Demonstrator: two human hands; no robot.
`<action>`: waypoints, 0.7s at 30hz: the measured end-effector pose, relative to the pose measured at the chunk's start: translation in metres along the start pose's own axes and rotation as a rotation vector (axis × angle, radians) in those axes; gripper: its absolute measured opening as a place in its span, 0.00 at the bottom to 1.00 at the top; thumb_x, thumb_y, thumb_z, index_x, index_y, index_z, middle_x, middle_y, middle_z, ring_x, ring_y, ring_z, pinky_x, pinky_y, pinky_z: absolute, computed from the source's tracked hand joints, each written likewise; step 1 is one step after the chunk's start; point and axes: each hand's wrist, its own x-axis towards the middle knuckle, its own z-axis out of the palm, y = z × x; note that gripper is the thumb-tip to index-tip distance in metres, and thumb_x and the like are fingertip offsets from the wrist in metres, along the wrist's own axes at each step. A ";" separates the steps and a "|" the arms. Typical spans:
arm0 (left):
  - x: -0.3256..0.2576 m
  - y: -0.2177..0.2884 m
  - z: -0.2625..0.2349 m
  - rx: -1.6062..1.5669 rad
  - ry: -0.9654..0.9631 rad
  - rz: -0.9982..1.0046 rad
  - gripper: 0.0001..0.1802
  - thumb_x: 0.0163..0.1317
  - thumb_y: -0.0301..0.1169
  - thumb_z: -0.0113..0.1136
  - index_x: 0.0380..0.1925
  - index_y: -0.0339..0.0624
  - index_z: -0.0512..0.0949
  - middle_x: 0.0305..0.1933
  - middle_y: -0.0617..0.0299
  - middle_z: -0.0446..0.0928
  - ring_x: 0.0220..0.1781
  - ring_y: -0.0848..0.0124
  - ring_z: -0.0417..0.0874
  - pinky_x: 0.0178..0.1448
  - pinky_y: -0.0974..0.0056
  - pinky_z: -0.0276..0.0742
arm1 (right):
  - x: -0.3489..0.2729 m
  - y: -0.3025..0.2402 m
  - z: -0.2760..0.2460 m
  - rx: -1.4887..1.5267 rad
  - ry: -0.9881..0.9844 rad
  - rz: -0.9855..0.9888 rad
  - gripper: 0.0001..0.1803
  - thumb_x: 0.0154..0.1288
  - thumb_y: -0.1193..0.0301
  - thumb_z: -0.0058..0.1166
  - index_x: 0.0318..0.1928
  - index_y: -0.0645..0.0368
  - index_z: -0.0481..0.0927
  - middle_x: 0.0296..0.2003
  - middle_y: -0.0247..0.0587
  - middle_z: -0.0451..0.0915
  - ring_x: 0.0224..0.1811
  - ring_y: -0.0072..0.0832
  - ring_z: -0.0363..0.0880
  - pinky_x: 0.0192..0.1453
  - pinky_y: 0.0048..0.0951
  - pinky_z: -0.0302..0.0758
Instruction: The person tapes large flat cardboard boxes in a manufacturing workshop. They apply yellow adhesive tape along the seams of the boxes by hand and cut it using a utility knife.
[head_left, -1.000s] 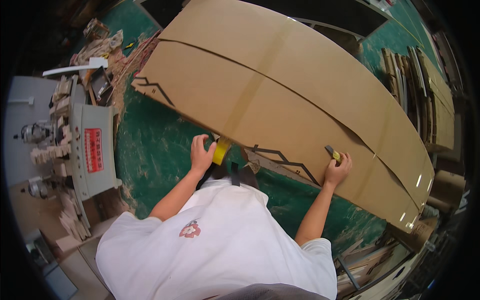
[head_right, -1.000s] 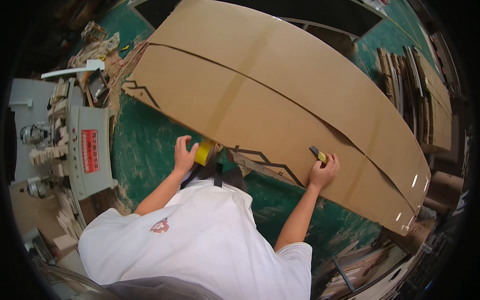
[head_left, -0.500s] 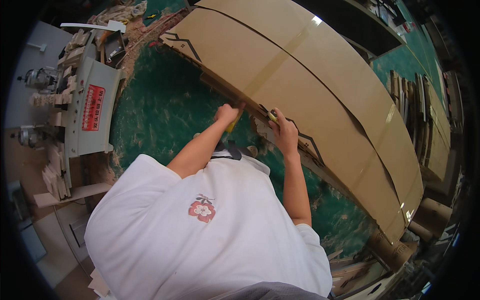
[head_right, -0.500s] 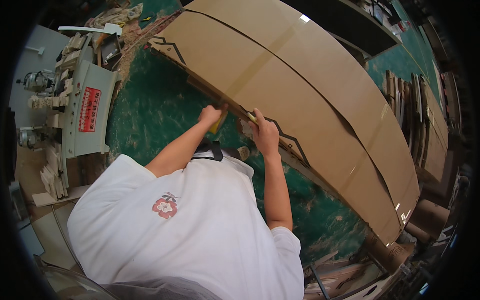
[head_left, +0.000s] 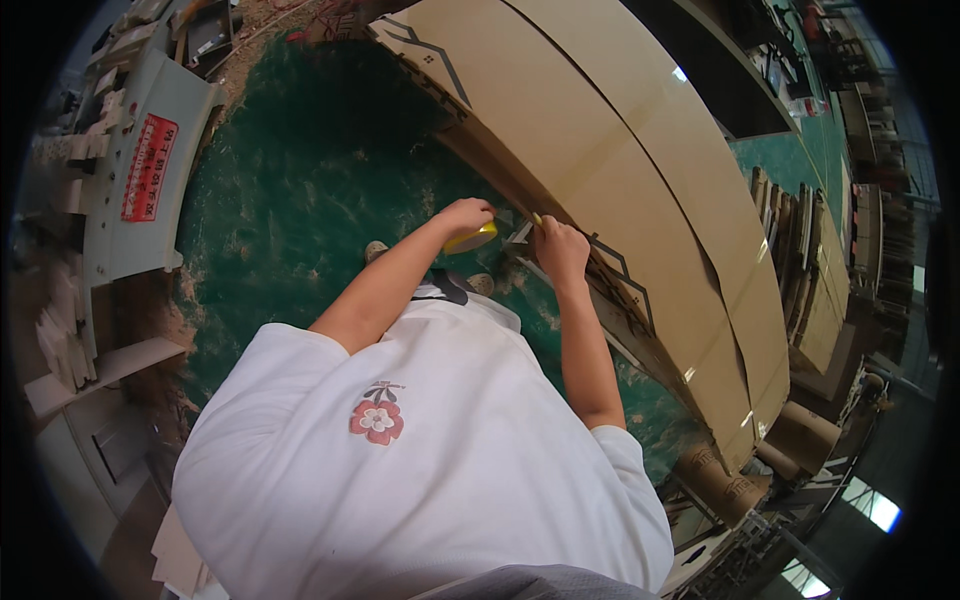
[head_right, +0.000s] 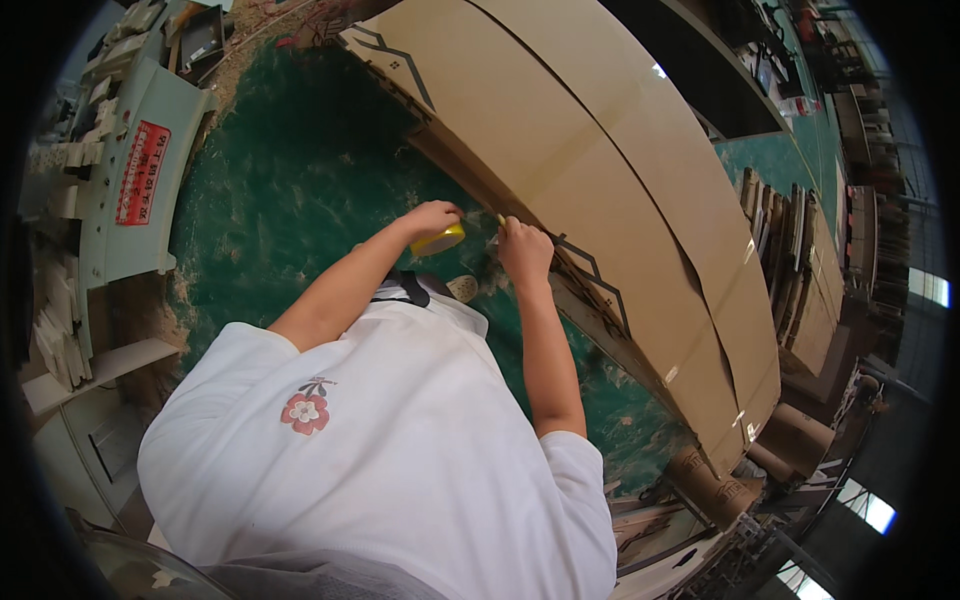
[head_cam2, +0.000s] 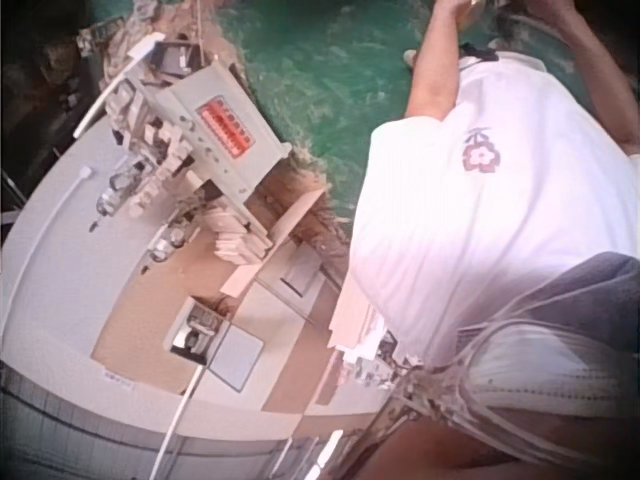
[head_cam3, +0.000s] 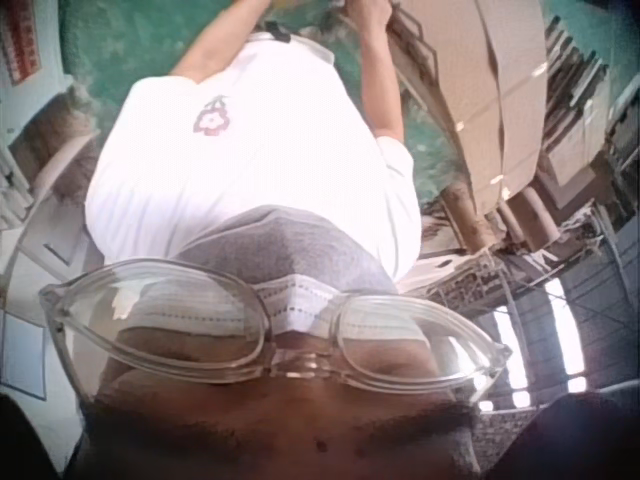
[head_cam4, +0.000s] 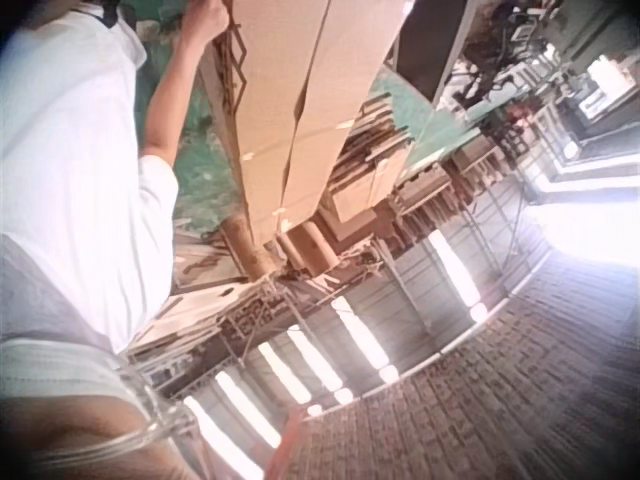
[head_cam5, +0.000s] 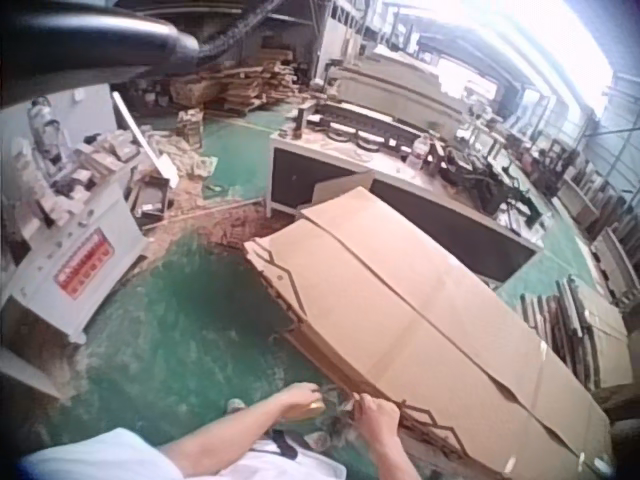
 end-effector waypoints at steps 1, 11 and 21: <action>-0.005 -0.018 -0.006 0.045 -0.007 -0.030 0.24 0.64 0.43 0.53 0.57 0.50 0.83 0.60 0.52 0.82 0.61 0.53 0.82 0.65 0.54 0.77 | -0.001 -0.010 -0.005 0.047 0.032 -0.012 0.08 0.68 0.64 0.59 0.38 0.54 0.81 0.27 0.43 0.84 0.33 0.44 0.85 0.37 0.43 0.80; -0.053 -0.128 -0.100 -0.295 0.097 -0.213 0.22 0.65 0.44 0.58 0.56 0.51 0.84 0.58 0.56 0.84 0.60 0.57 0.83 0.65 0.57 0.77 | 0.055 -0.016 0.012 0.383 -0.302 0.000 0.14 0.71 0.64 0.59 0.48 0.62 0.82 0.36 0.46 0.81 0.39 0.32 0.79 0.47 0.33 0.75; -0.035 0.066 -0.240 -0.828 0.102 0.305 0.19 0.77 0.38 0.53 0.62 0.43 0.78 0.56 0.59 0.79 0.54 0.72 0.78 0.60 0.69 0.74 | 0.200 -0.043 -0.078 1.208 0.154 0.320 0.22 0.74 0.60 0.57 0.59 0.63 0.79 0.52 0.43 0.83 0.54 0.32 0.81 0.59 0.32 0.76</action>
